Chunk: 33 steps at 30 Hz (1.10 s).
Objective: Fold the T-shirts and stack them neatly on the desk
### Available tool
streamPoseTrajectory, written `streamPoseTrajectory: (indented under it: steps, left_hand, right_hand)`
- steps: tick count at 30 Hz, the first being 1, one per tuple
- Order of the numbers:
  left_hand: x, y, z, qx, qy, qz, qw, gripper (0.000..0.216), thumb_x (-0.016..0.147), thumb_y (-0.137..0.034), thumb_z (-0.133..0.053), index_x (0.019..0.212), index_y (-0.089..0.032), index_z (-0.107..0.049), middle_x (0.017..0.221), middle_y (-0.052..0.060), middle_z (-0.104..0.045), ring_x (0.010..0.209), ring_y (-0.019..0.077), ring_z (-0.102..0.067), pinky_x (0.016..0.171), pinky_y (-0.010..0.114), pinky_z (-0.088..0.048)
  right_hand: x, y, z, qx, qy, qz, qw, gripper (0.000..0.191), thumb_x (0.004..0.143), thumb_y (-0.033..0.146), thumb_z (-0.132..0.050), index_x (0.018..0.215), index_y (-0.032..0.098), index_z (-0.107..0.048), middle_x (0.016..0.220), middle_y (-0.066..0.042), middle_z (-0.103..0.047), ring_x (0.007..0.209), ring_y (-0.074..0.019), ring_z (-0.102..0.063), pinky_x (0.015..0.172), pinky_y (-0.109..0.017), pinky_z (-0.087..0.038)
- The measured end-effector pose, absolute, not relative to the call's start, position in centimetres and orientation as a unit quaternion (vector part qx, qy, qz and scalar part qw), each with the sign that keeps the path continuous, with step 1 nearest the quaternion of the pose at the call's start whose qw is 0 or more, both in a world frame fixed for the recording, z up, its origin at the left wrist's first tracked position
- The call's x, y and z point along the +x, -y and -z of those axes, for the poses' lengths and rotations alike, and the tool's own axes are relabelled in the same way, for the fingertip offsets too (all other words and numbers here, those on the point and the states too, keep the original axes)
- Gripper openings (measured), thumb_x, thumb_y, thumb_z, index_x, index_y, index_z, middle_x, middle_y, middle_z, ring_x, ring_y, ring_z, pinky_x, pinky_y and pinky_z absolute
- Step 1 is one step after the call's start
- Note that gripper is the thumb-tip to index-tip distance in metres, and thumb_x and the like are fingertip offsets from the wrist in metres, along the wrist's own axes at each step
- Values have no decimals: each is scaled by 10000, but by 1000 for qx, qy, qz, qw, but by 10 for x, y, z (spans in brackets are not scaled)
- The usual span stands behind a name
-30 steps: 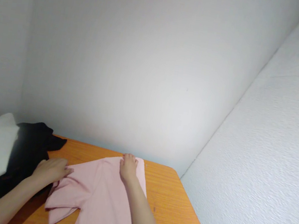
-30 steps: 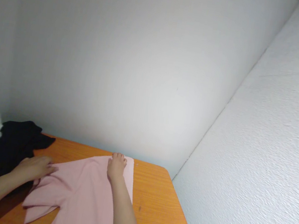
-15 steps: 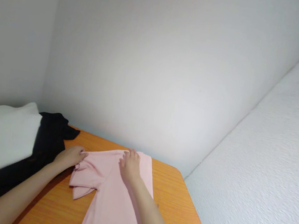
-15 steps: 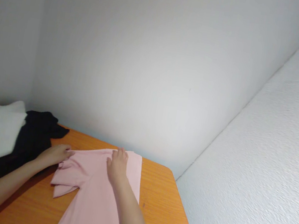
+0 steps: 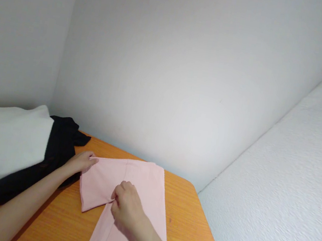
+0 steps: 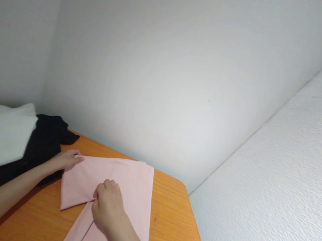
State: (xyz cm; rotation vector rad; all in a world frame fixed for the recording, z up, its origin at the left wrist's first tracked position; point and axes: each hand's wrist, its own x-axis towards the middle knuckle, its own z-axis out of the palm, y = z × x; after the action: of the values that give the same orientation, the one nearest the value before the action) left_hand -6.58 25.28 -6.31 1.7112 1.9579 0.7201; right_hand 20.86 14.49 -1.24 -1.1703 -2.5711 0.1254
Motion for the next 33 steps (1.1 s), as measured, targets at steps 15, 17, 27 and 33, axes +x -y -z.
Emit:
streamPoseTrajectory:
  steps: [15,17,27,33]
  left_hand:
    - [-69,-252,59,642,-701,-240,194,422,835,-568,-374,650,-224,-533,718,90,-675,711,262,-644,590,321,-360]
    - [-69,-252,59,644,-700,-241,195,407,834,-563,-380,661,-224,-527,722,92,-678,720,262,-646,607,324,-368]
    - [-73,-256,64,642,-699,-233,210,415,854,-572,-371,676,-226,-514,702,79,-670,677,236,-626,570,302,-349]
    - [-70,-259,62,643,-695,-243,212,396,890,-507,-342,658,-222,-490,648,22,-650,678,194,-591,582,256,-372]
  right_hand:
    - [249,-174,11,-496,847,-142,127,601,953,336,-453,1485,74,-360,1556,-177,-327,1461,-278,-251,1186,-440,-223]
    - [250,-172,19,-470,865,-163,66,800,932,499,-488,1546,68,-211,1621,-169,-101,1502,-304,-46,1209,-484,-134]
    - [242,-158,30,-474,869,-131,51,1082,826,760,-469,1568,90,-57,1617,-153,47,1491,-308,93,1201,-555,8]
    - [243,-157,28,-481,865,-125,67,1122,787,812,-457,1572,114,-62,1620,-138,40,1493,-315,91,1194,-574,20]
